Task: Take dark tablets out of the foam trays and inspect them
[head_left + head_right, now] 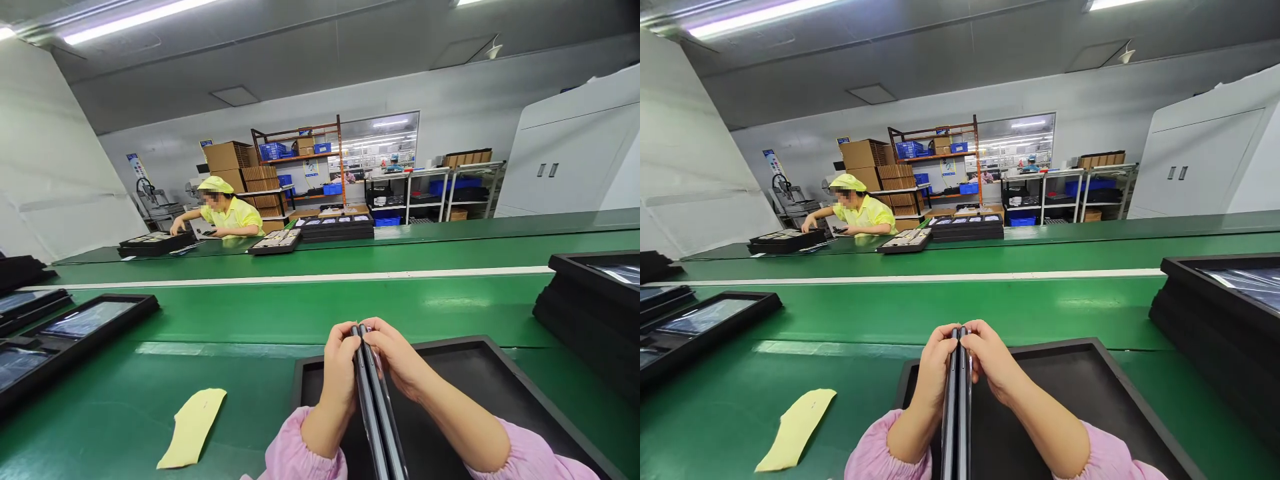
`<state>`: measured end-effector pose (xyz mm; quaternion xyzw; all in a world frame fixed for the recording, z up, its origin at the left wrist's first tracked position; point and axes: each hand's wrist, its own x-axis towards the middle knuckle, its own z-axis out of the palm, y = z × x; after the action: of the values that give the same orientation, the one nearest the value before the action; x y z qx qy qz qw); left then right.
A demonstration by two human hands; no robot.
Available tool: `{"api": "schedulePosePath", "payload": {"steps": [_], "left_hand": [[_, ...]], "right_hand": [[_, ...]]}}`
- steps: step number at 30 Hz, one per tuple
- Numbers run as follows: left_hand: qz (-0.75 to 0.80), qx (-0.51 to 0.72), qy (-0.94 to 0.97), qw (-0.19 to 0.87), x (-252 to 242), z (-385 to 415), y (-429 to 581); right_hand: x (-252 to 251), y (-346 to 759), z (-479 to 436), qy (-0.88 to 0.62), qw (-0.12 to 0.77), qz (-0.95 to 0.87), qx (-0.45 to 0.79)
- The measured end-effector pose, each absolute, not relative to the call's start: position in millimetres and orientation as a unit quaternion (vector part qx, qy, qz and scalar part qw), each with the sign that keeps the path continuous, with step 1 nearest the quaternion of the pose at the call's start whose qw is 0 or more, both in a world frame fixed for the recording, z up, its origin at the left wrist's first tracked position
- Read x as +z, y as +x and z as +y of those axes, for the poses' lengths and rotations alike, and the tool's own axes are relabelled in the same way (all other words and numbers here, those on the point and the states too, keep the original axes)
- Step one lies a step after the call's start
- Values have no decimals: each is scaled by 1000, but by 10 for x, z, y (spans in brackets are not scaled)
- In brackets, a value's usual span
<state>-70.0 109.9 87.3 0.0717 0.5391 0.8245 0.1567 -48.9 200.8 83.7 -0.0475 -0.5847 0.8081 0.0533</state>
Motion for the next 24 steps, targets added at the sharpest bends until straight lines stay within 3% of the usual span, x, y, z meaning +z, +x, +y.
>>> {"api": "schedulePosePath", "payload": {"steps": [7,24], "left_hand": [[486,852,106,165,783,1027,-688],[514,838,114,146,717,1033,-673]], "right_hand": [[901,-383,2062,-3,-13,-619,786],[856,-417,2172,16,-11,-633,774]]}}
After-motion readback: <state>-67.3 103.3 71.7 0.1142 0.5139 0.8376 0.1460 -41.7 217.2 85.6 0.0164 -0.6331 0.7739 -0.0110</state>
